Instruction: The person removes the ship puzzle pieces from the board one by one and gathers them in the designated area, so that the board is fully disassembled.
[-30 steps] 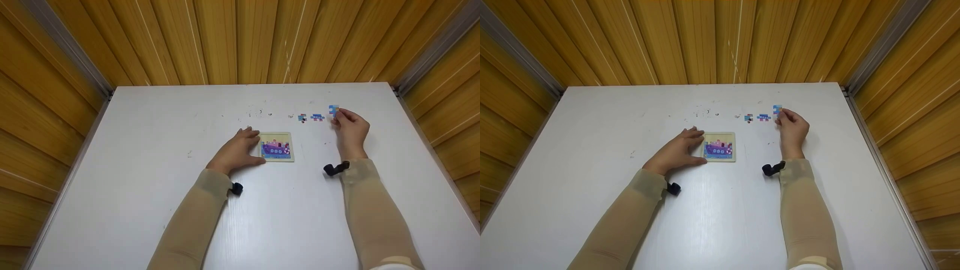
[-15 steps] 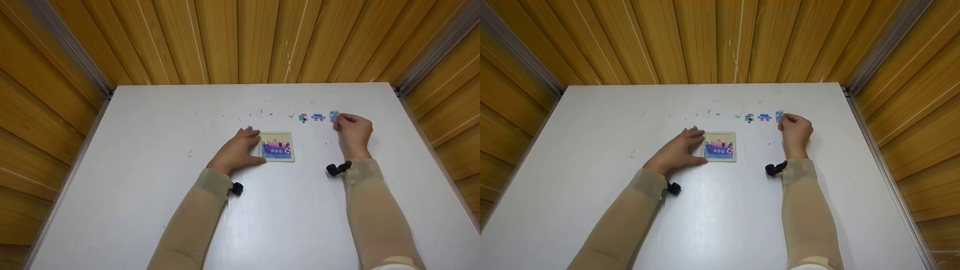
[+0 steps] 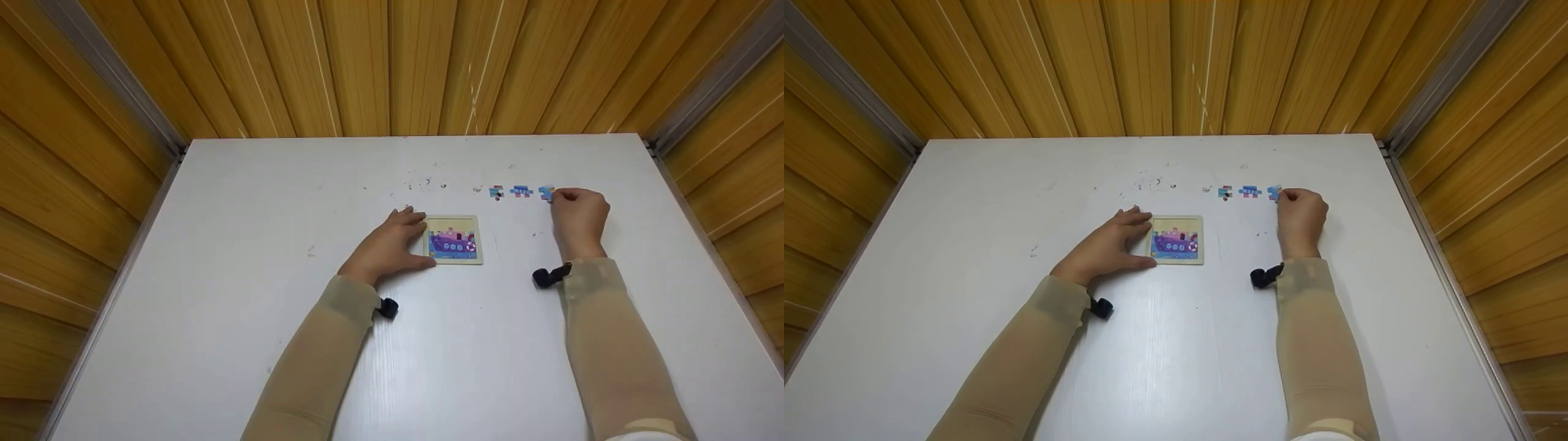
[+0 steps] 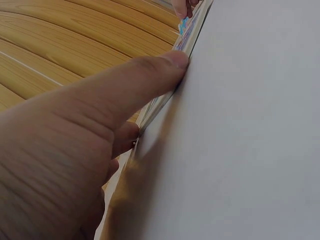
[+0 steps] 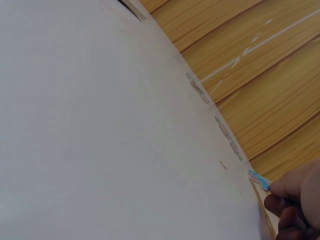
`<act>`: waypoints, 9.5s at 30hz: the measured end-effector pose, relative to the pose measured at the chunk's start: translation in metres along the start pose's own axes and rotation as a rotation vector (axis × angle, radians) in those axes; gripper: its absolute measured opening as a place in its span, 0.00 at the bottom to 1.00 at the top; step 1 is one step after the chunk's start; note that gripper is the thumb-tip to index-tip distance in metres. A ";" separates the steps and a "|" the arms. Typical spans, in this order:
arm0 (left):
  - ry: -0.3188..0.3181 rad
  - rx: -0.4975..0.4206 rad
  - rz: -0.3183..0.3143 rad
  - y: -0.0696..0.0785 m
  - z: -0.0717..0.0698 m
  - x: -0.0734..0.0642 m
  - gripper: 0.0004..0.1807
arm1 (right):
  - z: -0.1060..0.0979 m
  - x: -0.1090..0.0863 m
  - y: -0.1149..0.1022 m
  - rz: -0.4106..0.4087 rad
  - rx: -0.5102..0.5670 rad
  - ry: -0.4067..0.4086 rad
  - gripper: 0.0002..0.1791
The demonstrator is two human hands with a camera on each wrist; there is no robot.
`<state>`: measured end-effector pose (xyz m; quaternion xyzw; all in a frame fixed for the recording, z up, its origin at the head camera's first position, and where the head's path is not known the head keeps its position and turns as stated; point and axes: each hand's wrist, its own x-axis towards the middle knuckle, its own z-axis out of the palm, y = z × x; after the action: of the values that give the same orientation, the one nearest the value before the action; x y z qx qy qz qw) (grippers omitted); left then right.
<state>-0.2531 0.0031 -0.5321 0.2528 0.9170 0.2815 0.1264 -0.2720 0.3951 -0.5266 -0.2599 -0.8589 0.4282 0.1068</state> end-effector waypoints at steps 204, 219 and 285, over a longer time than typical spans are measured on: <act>0.010 -0.005 0.011 -0.003 0.003 -0.001 0.50 | 0.039 -0.033 -0.007 -0.557 -0.127 -0.365 0.21; 0.002 0.001 0.011 -0.002 0.002 -0.001 0.51 | 0.034 -0.026 -0.005 -0.551 -0.235 -0.353 0.20; 0.000 0.010 0.024 -0.006 0.003 0.001 0.51 | 0.074 -0.088 -0.041 -0.652 -0.155 -0.658 0.26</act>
<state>-0.2549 0.0011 -0.5381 0.2644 0.9153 0.2784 0.1217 -0.2428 0.2771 -0.5363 0.1661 -0.9134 0.3664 -0.0621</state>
